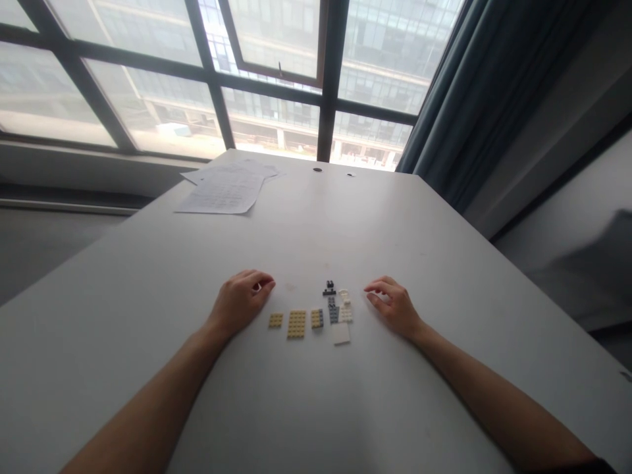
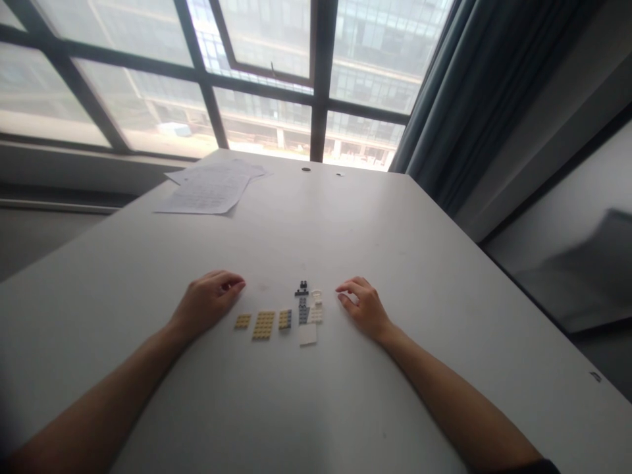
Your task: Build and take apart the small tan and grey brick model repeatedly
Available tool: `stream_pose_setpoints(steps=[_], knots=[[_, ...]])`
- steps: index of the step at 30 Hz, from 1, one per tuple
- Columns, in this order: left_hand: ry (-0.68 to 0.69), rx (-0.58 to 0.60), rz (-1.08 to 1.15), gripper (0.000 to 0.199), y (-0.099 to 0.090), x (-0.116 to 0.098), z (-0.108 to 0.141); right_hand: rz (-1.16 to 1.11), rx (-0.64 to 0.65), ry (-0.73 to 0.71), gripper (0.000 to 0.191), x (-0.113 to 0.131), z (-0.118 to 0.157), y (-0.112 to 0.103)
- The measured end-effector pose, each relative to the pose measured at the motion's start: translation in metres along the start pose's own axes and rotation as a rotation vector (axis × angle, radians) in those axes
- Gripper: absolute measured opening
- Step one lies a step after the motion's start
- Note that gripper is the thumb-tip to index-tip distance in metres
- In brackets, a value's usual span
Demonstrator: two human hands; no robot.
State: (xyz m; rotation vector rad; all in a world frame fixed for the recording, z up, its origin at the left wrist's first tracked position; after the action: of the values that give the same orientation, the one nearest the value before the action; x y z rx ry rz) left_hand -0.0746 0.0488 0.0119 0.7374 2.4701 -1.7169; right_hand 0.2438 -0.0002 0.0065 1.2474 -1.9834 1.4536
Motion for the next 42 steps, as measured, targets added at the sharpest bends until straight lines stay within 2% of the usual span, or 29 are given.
stream_pose_setpoints(steps=[5, 21, 25, 28, 31, 36, 39, 42], knots=[[0.007, -0.004, -0.008, 0.027, 0.000, 0.001, 0.001, 0.008, -0.029, 0.016, 0.012, -0.004, 0.014, -0.009], [0.003, -0.006, 0.007, 0.025, -0.002, 0.000, 0.001, -0.008, -0.048, 0.063, 0.011, -0.004, 0.012, -0.009], [0.004, -0.006, -0.003, 0.025, -0.003, -0.002, 0.001, 0.055, -0.048, 0.034, 0.011, 0.000, 0.012, -0.010], [0.015, -0.005, -0.014, 0.026, -0.004, -0.004, 0.001, 0.142, -0.050, -0.025, 0.013, 0.012, 0.014, -0.008], [0.023, -0.005, -0.020, 0.026, -0.004, -0.005, 0.001, 0.222, -0.016, -0.080, 0.015, 0.033, 0.021, 0.004], [0.022, -0.001, -0.012, 0.026, -0.002, -0.002, 0.001, 0.288, 0.163, -0.123, 0.033, 0.070, 0.041, 0.046], [0.038, 0.003, -0.019, 0.026, 0.000, -0.001, 0.002, 0.335, 0.207, -0.117, 0.043, 0.082, 0.043, 0.063], [0.048, 0.003, -0.018, 0.026, 0.000, -0.002, 0.001, 0.374, 0.238, -0.112, 0.046, 0.086, 0.038, 0.070]])
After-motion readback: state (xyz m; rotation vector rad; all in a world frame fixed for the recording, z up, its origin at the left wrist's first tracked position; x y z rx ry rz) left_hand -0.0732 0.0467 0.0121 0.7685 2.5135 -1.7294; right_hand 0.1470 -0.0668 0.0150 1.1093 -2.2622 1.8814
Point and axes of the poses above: each hand's wrist, its own z-axis away from the middle knuckle, its own y-axis out of the palm, x = y × z, the point moved 7 cm from there along -z, towards the middle knuckle, and after that the axes turned 9 degrees about -z, right-handed, at the moved point
